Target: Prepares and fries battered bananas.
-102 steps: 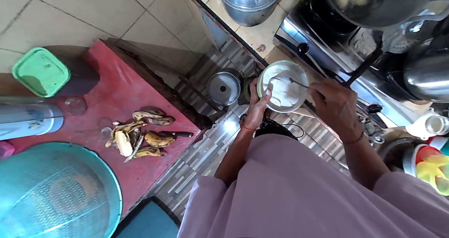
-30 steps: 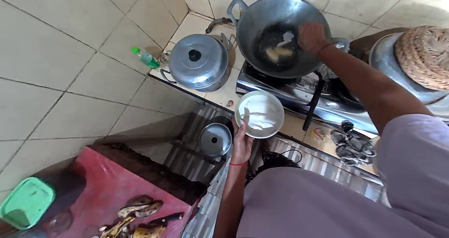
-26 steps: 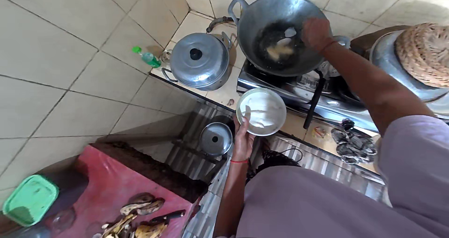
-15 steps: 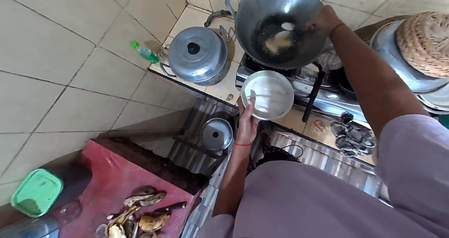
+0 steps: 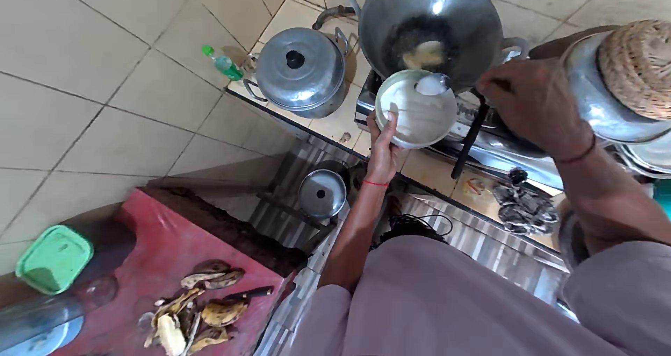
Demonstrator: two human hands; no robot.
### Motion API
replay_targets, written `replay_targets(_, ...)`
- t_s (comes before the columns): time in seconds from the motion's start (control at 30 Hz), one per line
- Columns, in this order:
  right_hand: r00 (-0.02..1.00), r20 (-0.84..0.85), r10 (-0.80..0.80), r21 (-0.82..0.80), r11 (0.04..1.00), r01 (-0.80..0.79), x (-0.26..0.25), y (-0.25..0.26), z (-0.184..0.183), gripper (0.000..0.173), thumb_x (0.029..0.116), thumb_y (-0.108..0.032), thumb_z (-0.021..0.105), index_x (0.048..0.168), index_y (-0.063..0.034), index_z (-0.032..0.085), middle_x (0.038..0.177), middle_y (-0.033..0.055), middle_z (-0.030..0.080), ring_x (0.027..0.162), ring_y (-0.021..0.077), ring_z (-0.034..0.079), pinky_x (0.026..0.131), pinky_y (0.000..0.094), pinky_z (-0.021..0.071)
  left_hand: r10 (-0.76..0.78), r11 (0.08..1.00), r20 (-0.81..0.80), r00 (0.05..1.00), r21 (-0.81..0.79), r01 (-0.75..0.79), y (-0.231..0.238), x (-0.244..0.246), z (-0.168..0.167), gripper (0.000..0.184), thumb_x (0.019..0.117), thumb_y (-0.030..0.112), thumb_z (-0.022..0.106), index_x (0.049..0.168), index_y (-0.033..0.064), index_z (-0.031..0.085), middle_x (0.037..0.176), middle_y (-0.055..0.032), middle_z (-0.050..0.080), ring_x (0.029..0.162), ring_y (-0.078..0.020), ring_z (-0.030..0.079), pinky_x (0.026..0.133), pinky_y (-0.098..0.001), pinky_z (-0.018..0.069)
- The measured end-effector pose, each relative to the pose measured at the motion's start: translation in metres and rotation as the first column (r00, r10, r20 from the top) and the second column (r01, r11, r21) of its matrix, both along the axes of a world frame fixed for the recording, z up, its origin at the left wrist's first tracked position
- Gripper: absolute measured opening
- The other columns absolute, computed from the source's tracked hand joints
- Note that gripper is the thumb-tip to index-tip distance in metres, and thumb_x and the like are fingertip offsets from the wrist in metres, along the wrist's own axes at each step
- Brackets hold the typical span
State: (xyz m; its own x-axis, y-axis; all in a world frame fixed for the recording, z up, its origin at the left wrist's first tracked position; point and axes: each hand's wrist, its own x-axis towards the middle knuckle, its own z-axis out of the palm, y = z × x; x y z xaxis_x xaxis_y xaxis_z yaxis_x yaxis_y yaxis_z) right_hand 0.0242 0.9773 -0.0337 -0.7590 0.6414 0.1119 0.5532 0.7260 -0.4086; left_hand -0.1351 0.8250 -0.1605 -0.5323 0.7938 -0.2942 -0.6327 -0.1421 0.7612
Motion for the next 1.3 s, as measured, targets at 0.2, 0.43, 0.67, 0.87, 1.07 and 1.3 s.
replay_targets(0.2,0.992,0.121,0.023,0.294,0.954,-0.058,-0.021,-0.047,-0.019,0.024,0.1014,-0.006,0.05,0.099,0.0092,0.068,0.098,0.0306,0.067,0.075,0.0511,0.067,0.056,0.0642,0.0497,0.079,0.996,-0.072,0.994,-0.044,-0.082,-0.025,0.002,-0.005,0.067,0.1017,0.036,0.054,0.156,0.0242,0.017,0.135,-0.0111,0.054,0.109,-0.0184,0.064,0.083,-0.0341,0.0582)
replay_targets(0.43,0.973,0.196,0.118,0.339,0.924,-0.18,-0.047,-0.066,-0.031,0.021,0.0999,-0.004,0.051,0.098,0.0084,0.067,0.094,0.0286,0.065,0.072,0.0481,0.067,0.053,0.0592,0.0486,0.124,0.99,-0.141,0.982,-0.047,-0.132,-0.052,-0.002,-0.015,0.078,0.0958,0.037,0.06,0.157,0.0206,0.014,0.139,-0.012,0.052,0.115,-0.0196,0.061,0.09,-0.0398,0.0566)
replay_targets(0.67,0.953,0.222,0.208,0.145,0.959,-0.243,-0.061,-0.061,-0.027,0.023,0.1018,-0.01,0.053,0.096,0.0039,0.071,0.097,0.0264,0.069,0.086,0.0494,0.069,0.066,0.0666,0.0498,0.154,0.983,-0.128,0.98,-0.077,-0.165,-0.075,-0.004,-0.022,0.077,0.0951,0.04,0.061,0.156,0.0243,0.017,0.141,-0.0109,0.051,0.115,-0.02,0.061,0.089,-0.0396,0.0567)
replay_targets(0.87,0.96,0.174,0.219,0.191,0.949,-0.252,-0.053,-0.068,-0.023,0.023,0.1005,-0.01,0.053,0.094,0.0033,0.07,0.093,0.0254,0.069,0.08,0.049,0.068,0.06,0.066,0.0477,0.189,0.978,-0.083,0.978,-0.075,-0.196,-0.084,-0.006,-0.026,0.08,0.0956,0.038,0.062,0.158,0.0236,0.014,0.143,-0.0128,0.049,0.117,-0.0217,0.061,0.091,-0.0411,0.0565)
replay_targets(1.07,0.936,0.264,0.231,0.147,0.95,-0.276,-0.058,-0.067,-0.025,0.023,0.1008,-0.011,0.054,0.096,0.0034,0.071,0.094,0.0261,0.068,0.083,0.0496,0.068,0.063,0.0666,0.0485,0.174,0.982,-0.084,0.981,-0.059,-0.179,-0.09,-0.007,-0.03,0.085,0.0951,0.037,0.062,0.159,0.0232,0.009,0.145,-0.0141,0.047,0.118,-0.0223,0.061,0.093,-0.0415,0.0565)
replay_targets(1.3,0.944,0.184,0.275,0.103,0.949,-0.297,-0.049,-0.058,-0.013,0.025,0.1021,-0.012,0.053,0.099,0.0023,0.073,0.096,0.0263,0.071,0.087,0.0508,0.069,0.067,0.0694,0.0483,0.194,0.979,-0.075,0.978,-0.055,-0.198,-0.095,-0.009,-0.032,0.082,0.0949,0.036,0.062,0.158,0.0233,0.012,0.142,-0.0113,0.05,0.114,-0.0183,0.062,0.09,-0.0367,0.057)
